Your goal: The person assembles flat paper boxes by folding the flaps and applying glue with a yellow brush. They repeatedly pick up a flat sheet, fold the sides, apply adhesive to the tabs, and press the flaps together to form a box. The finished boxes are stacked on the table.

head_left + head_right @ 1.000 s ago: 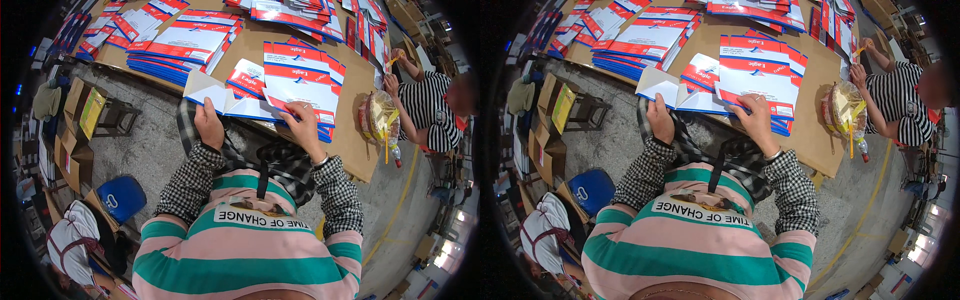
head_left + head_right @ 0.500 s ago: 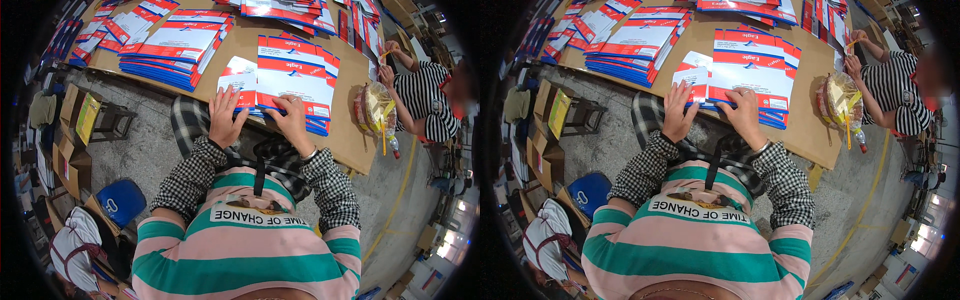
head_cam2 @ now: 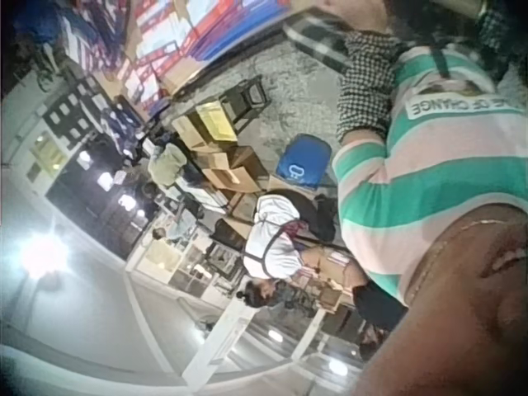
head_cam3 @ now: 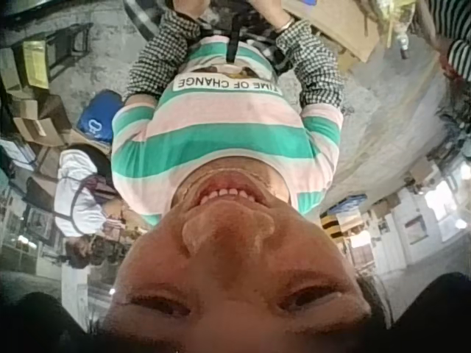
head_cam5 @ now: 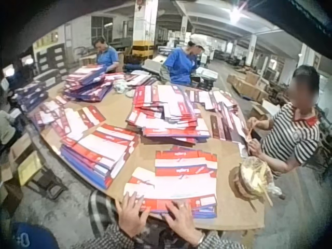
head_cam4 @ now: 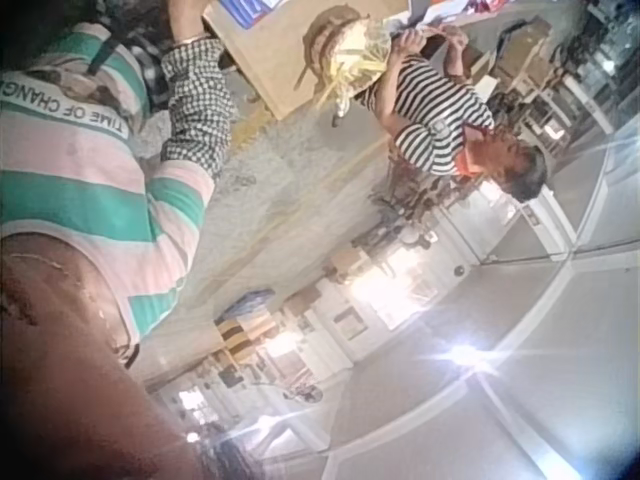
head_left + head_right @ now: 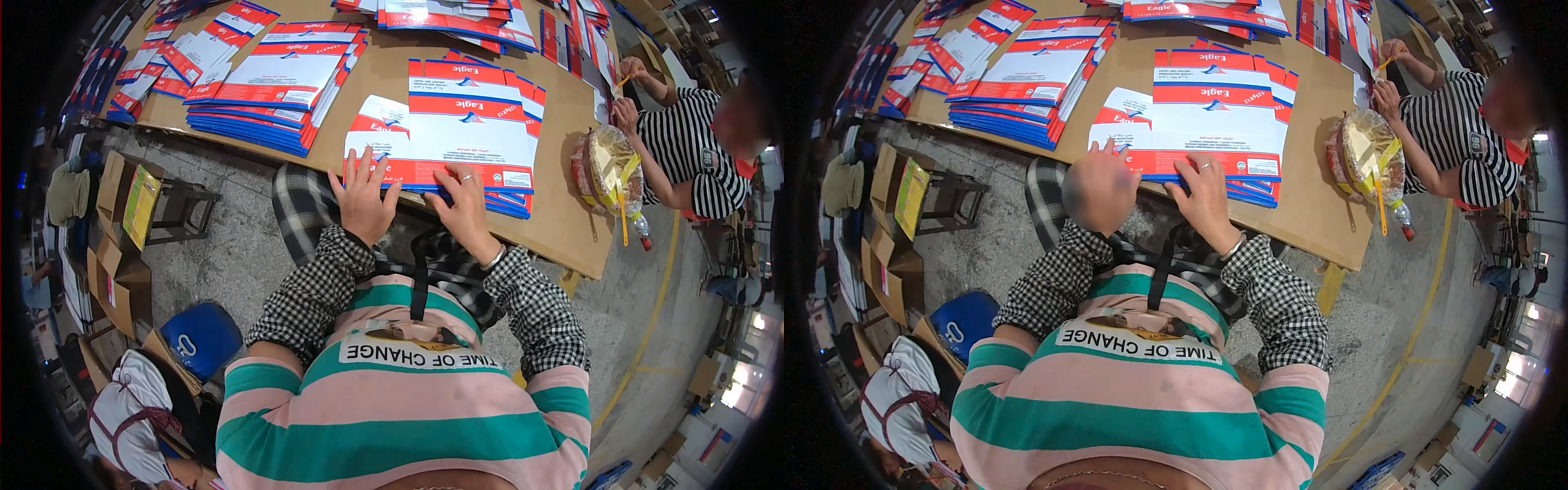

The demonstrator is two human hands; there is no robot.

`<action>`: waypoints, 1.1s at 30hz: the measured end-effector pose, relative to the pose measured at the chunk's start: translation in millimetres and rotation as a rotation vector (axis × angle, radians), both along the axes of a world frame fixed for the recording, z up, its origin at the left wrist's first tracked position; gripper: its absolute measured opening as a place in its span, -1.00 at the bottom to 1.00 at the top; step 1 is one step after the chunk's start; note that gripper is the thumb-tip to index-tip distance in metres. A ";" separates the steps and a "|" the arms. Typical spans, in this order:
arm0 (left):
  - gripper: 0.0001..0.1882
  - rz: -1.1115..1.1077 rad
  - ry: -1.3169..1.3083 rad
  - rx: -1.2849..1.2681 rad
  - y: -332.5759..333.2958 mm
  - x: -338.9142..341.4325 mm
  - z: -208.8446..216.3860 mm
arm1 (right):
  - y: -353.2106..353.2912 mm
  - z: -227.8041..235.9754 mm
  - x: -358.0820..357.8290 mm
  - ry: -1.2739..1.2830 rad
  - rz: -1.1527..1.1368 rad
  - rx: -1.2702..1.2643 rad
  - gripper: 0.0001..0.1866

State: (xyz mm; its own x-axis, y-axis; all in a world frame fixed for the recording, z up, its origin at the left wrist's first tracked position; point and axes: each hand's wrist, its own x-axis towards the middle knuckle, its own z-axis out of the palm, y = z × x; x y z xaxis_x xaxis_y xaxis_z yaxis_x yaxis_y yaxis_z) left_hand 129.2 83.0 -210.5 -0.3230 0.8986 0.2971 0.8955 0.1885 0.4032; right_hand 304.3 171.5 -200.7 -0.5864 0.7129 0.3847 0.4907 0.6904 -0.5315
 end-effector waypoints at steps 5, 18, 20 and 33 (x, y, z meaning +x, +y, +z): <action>-0.50 0.017 0.040 -0.052 0.4 8.2 9.5 | -3.7 -6.3 7.9 0.056 -0.023 0.079 -0.57; -0.43 0.357 -1.054 0.203 -0.7 -23.9 -15.6 | -44.0 26.9 -10.2 -0.076 0.013 -0.043 -0.59; -0.56 0.464 -1.446 0.093 1.4 -29.9 -15.5 | -46.7 29.0 -13.2 -0.074 0.038 -0.053 -0.60; -0.81 0.258 -1.505 0.222 -19.1 -23.6 32.3 | -29.7 42.0 0.9 0.411 -0.018 -0.507 -0.85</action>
State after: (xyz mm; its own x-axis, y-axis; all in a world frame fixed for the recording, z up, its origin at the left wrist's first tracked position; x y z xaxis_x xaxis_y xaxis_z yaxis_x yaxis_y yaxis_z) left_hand 105.6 63.8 -178.2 -0.5711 0.7562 -0.3195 -0.3979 0.0855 0.9135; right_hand 305.2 141.8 -158.7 -0.4497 0.8732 0.1879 0.1874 0.2980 -0.9360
